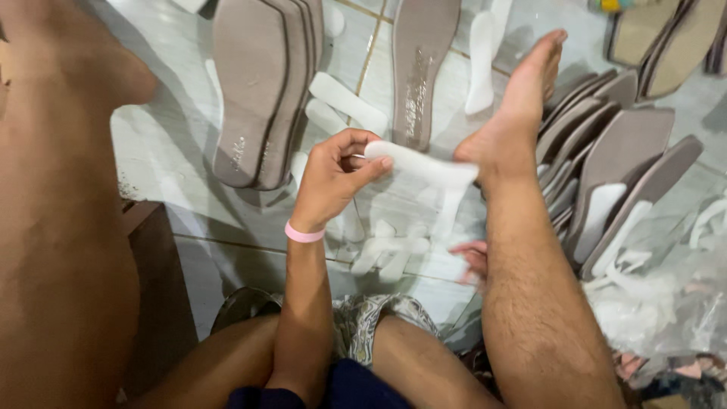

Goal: The person applies glue to the heel area of a shoe insole using a brush, then places a white foam insert onto the glued area and presses it down. This process is repeated for multiple insoles.

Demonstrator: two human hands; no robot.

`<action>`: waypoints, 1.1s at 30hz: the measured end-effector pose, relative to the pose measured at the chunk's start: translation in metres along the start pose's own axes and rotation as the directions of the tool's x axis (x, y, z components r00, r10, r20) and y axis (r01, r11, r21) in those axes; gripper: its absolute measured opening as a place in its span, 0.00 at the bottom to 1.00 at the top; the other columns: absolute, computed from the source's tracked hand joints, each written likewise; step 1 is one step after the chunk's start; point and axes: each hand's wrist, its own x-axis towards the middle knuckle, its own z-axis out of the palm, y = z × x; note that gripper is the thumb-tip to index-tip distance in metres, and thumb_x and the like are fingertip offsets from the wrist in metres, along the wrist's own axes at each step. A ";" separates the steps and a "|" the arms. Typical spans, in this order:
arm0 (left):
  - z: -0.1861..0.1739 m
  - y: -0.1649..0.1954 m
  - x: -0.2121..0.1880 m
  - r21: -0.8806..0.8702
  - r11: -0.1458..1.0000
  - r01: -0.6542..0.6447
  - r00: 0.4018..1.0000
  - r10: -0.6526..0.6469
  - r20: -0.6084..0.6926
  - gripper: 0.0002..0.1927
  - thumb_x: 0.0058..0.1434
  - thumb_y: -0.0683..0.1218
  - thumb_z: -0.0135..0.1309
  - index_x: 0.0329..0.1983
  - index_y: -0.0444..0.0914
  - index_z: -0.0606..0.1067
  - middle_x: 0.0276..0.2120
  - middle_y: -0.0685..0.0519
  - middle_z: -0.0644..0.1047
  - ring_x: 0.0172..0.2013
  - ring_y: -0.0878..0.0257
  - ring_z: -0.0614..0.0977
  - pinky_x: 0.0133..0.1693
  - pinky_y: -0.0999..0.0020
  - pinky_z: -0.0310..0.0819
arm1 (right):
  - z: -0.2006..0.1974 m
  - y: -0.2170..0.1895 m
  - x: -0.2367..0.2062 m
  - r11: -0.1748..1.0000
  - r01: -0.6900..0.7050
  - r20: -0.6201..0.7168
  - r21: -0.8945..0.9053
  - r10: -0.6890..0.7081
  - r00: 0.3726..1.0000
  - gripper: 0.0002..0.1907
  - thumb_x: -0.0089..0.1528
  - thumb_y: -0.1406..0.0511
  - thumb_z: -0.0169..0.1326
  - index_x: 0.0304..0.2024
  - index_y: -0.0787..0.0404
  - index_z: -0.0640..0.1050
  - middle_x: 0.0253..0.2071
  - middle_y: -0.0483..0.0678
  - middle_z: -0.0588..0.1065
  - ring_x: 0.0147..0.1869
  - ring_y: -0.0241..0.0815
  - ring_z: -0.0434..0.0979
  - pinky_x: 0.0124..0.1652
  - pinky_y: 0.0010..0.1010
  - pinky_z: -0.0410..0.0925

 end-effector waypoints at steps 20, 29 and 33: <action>0.088 -0.071 0.003 0.578 0.525 -0.624 0.571 0.812 -0.121 0.09 0.58 0.33 0.66 0.34 0.34 0.76 0.47 0.45 0.82 0.46 0.52 0.87 0.46 0.65 0.84 | -0.064 -0.094 0.006 0.810 0.142 0.572 -0.569 0.265 0.776 0.18 0.68 0.67 0.60 0.59 0.67 0.79 0.45 0.46 0.78 0.45 0.32 0.76 0.42 0.21 0.71; 0.139 -0.105 -0.004 -0.020 0.978 -0.206 0.929 0.189 -0.317 0.22 0.60 0.43 0.67 0.55 0.33 0.76 0.48 0.49 0.82 0.46 0.63 0.86 0.47 0.68 0.85 | -0.054 -0.089 0.012 0.396 0.692 0.767 -0.603 0.050 0.640 0.14 0.62 0.67 0.65 0.50 0.62 0.83 0.42 0.47 0.83 0.44 0.35 0.83 0.43 0.24 0.74; 0.130 -0.112 0.002 0.092 0.975 -0.204 0.896 0.224 -0.384 0.24 0.56 0.44 0.70 0.53 0.34 0.75 0.47 0.49 0.81 0.46 0.60 0.85 0.48 0.65 0.83 | -0.042 -0.093 0.022 0.205 0.753 0.778 -0.625 0.077 0.624 0.15 0.61 0.66 0.66 0.51 0.58 0.84 0.35 0.49 0.82 0.36 0.40 0.82 0.38 0.28 0.72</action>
